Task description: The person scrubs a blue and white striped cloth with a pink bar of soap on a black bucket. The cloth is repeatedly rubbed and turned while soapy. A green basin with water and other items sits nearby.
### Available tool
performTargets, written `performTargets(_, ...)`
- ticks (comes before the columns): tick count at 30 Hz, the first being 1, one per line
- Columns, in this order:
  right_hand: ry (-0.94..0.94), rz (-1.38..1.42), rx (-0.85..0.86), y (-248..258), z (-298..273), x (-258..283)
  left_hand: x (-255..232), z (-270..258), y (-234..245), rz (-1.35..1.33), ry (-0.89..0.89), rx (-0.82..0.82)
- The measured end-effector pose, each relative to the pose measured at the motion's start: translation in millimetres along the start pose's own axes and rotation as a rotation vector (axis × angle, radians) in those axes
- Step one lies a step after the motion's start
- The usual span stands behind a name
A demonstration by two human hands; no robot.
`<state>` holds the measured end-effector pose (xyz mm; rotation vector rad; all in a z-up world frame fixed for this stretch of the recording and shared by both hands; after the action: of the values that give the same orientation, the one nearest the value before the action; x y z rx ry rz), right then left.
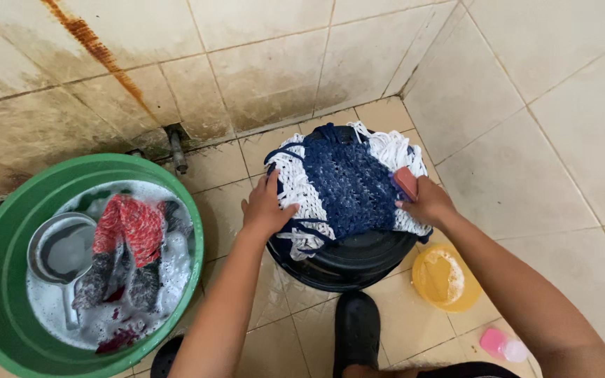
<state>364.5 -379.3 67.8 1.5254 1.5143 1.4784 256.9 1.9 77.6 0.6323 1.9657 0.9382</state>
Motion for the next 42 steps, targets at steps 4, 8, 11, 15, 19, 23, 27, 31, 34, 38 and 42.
performTargets(4, 0.109, -0.057, 0.063, 7, 26, 19, 13, -27, 4, 0.011, 0.074, -0.066)
performTargets(8, 0.259, -0.083, 0.101, 10, 46, 44, 27, -59, 7, -0.033, 0.210, -0.065)
performTargets(11, 0.273, -0.072, 0.147, 3, 54, 58, 41, -83, -2, 0.018, 0.362, 0.103)
performTargets(15, 0.424, -0.094, 0.044, 9, 63, 89, 61, -96, -4, 0.006, 0.399, 0.128)
performTargets(19, 0.288, -0.013, -0.074, 17, 83, 103, 77, -81, 4, -0.205, 0.201, -0.156)
performTargets(23, 0.285, -0.103, -0.094, 19, 100, 125, 85, -74, 6, -0.222, 0.190, -0.304)
performTargets(27, 0.252, -0.170, -0.109, 13, 105, 131, 85, -74, 10, -0.252, 0.115, -0.339)
performTargets(31, 0.361, -0.322, -0.233, 1, 93, 150, 72, -76, 16, -0.164, 0.062, -0.354)
performTargets(34, 0.340, -0.292, -0.269, 21, 89, 153, 58, -79, 29, -0.163, 0.008, -0.384)
performTargets(38, 0.253, -0.228, -0.325, 68, 79, 137, 19, -90, 42, -0.174, -0.184, -0.482)
performTargets(42, 0.129, -0.214, -0.371, 96, 79, 103, -20, -78, 36, -0.118, -0.333, -0.498)
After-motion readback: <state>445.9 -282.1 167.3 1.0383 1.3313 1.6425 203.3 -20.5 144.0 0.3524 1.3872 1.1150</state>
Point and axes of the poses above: each hand's wrist, its own z-axis towards the middle knuckle, its own y-axis out of the back of the hand, x = y × z, the point moved 8 cm from there along z, towards the middle knuckle, and after that the axes turned 12 degrees about y, right-handed, at the moved point
